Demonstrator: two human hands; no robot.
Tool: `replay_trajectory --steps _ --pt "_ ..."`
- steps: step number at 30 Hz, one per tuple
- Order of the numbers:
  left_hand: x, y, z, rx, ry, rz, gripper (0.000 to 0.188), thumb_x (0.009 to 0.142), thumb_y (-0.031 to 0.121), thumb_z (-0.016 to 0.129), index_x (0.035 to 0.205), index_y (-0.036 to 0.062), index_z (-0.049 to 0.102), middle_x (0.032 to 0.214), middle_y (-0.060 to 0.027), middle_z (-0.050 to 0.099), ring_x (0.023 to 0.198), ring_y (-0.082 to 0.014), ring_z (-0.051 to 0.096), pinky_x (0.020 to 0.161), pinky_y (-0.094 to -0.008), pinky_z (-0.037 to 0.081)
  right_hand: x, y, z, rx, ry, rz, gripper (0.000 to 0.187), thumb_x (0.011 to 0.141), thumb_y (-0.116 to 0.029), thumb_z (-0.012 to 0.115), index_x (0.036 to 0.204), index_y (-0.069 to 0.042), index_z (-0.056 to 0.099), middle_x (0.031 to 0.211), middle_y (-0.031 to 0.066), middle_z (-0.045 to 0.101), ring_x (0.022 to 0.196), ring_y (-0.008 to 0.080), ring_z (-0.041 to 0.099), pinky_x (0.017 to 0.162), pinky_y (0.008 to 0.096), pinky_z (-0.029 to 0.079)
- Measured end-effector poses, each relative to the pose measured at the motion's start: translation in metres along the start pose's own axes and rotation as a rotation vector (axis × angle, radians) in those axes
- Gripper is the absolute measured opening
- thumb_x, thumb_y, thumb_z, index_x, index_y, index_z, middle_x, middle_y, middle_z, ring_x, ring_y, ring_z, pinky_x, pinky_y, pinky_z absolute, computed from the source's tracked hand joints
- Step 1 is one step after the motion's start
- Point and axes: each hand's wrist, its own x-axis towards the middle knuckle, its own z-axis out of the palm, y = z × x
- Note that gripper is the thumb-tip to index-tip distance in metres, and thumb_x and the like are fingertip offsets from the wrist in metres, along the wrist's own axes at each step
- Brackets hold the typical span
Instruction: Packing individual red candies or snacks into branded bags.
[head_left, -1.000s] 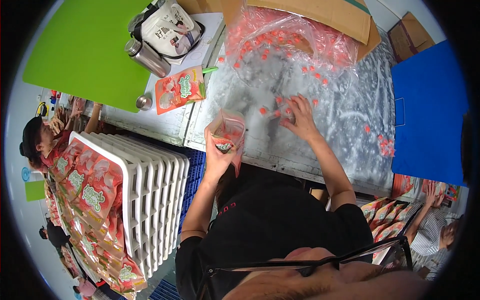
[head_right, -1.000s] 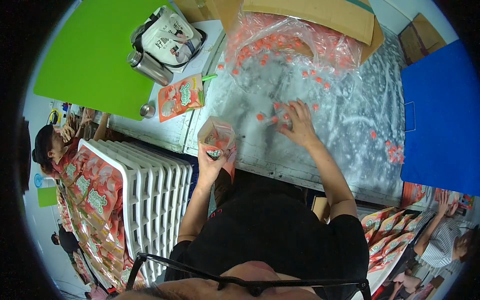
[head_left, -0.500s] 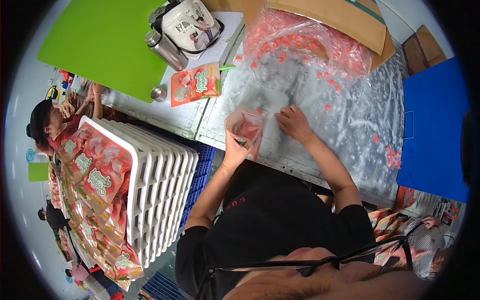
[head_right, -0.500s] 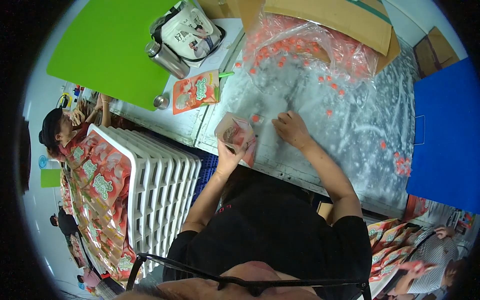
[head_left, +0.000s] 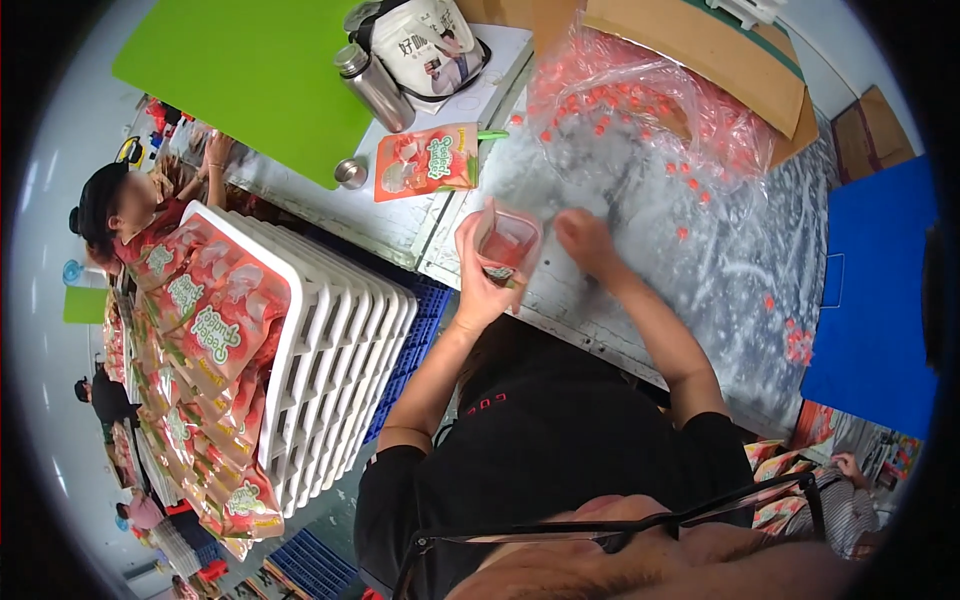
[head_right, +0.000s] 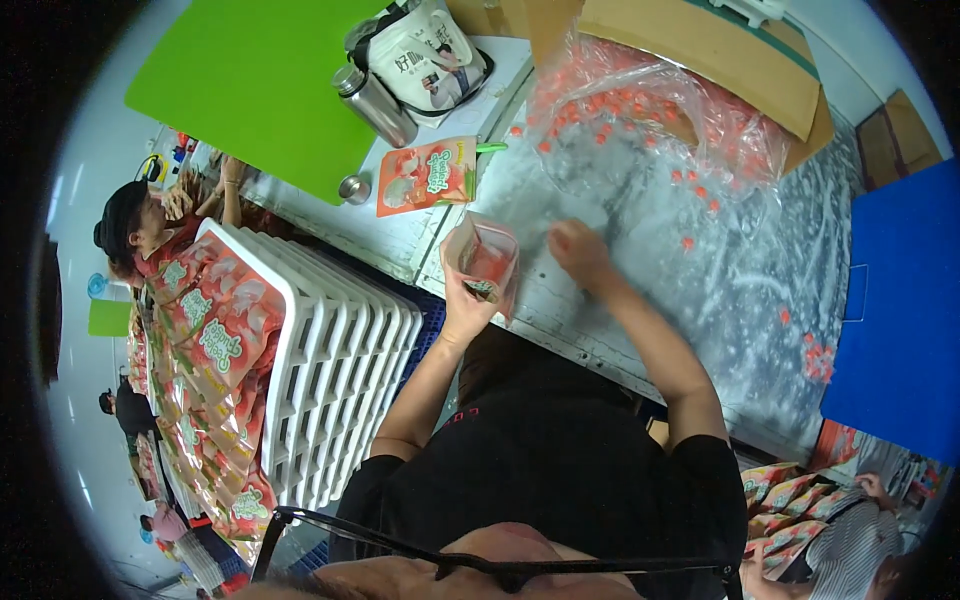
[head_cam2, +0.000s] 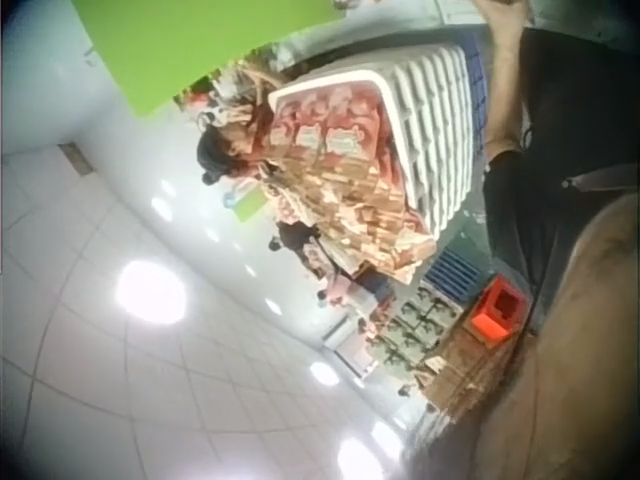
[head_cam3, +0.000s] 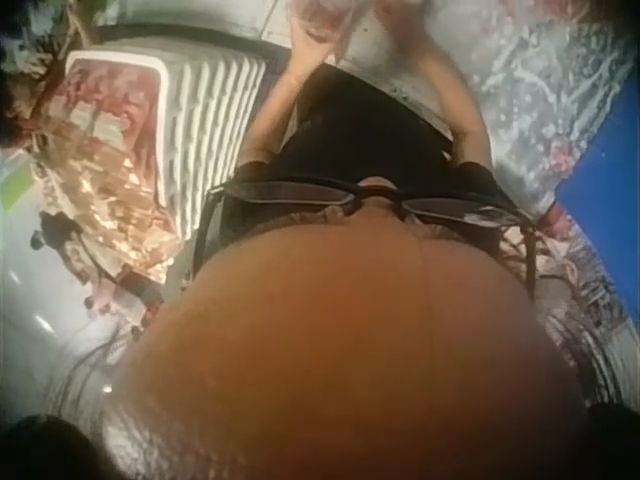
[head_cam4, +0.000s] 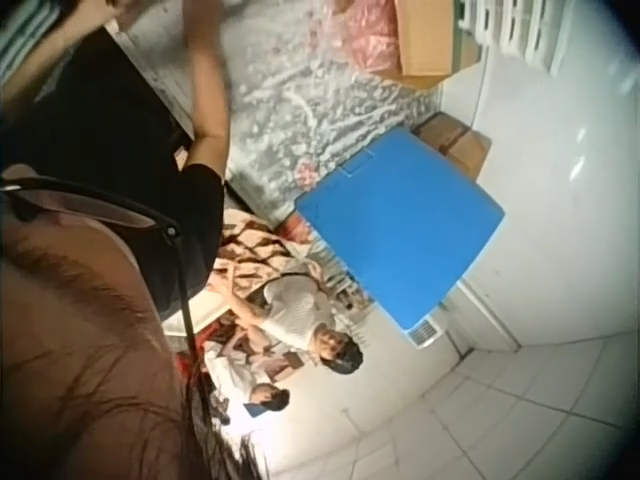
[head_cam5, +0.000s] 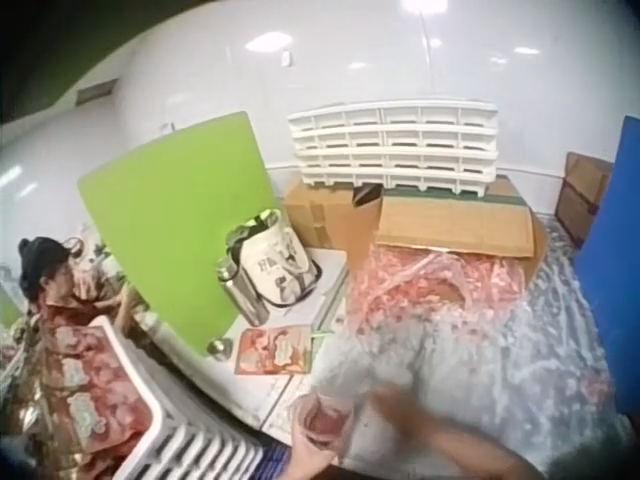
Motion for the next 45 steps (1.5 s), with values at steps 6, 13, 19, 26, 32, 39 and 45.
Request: replay_trajectory --steps 6,13,19,26,32,39,45 --pt "0.003 0.016 0.015 0.144 -0.028 0.137 0.106 0.058 0.0 0.084 0.15 0.0078 0.031 0.137 -0.0197 0.034 0.131 -0.0381 0.037 0.112 -0.0445 0.035 0.068 -0.118 -0.077 1.04 0.386 0.541 0.013 0.101 -0.016 0.054 0.104 -0.006 0.061 0.095 -0.0002 0.061 0.083 0.0098 0.056 0.069 0.0289 0.048" --pt "0.003 0.018 0.03 0.182 0.016 0.112 0.107 0.058 0.001 0.086 0.15 0.0079 0.031 0.137 -0.0207 0.032 0.131 -0.0397 0.036 0.111 -0.0452 0.037 0.068 -0.145 -0.07 0.806 0.18 0.282 0.019 0.102 -0.015 0.051 0.111 -0.001 0.059 0.106 0.0059 0.063 0.099 0.0122 0.057 0.094 0.0281 0.043" --pt "0.007 0.016 0.038 0.186 0.033 0.162 0.11 0.058 0.001 0.086 0.151 0.0089 0.029 0.137 -0.0208 0.03 0.131 -0.0395 0.035 0.11 -0.0452 0.037 0.077 -0.152 -0.075 0.962 0.228 0.273 0.019 0.1 -0.013 0.054 0.112 0.001 0.059 0.109 0.0061 0.062 0.102 0.0121 0.056 0.093 0.0277 0.044" --pt "-0.001 -0.018 0.044 0.111 0.258 0.127 0.116 0.056 0.018 0.093 0.15 0.0052 0.027 0.134 -0.0215 0.033 0.128 -0.0421 0.035 0.11 -0.0515 0.031 0.069 -0.168 -0.099 0.144 -0.308 -0.04 0.031 0.086 -0.013 0.066 0.112 0.002 0.061 0.112 0.0142 0.064 0.1 0.0251 0.064 0.087 0.0373 0.052" --pt "0.001 -0.011 0.004 0.153 -0.002 0.18 0.127 0.049 0.028 0.099 0.151 0.0018 0.027 0.142 -0.0187 0.04 0.13 -0.0345 0.041 0.112 -0.0447 0.032 0.088 -0.16 -0.104 -0.086 -0.569 -0.318 0.031 0.072 -0.004 0.069 0.103 -0.002 0.064 0.098 0.0218 0.065 0.103 0.0394 0.06 0.089 0.0449 0.05" --pt "0.01 -0.016 -0.042 -0.606 -0.804 -0.379 0.084 0.068 0.013 0.089 0.14 -0.0015 0.048 0.126 -0.0091 0.064 0.115 -0.014 0.058 0.099 -0.0328 0.047 0.086 -0.176 -0.117 0.203 -0.825 -0.327 0.018 0.074 -0.001 0.065 0.091 0.002 0.069 0.098 0.0194 0.066 0.097 0.0401 0.062 0.086 0.0451 0.051" --pt "-0.019 0.024 -0.032 -0.296 -0.696 -0.178 0.054 0.078 0.009 0.082 0.125 -0.0033 0.057 0.101 -0.0074 0.072 0.094 -0.0106 0.064 0.082 -0.0295 0.054 0.086 -0.155 -0.091 0.019 -1.254 -0.185 0.026 0.074 -0.006 0.061 0.098 0.003 0.068 0.101 0.0277 0.065 0.095 0.0455 0.063 0.081 0.0455 0.052"
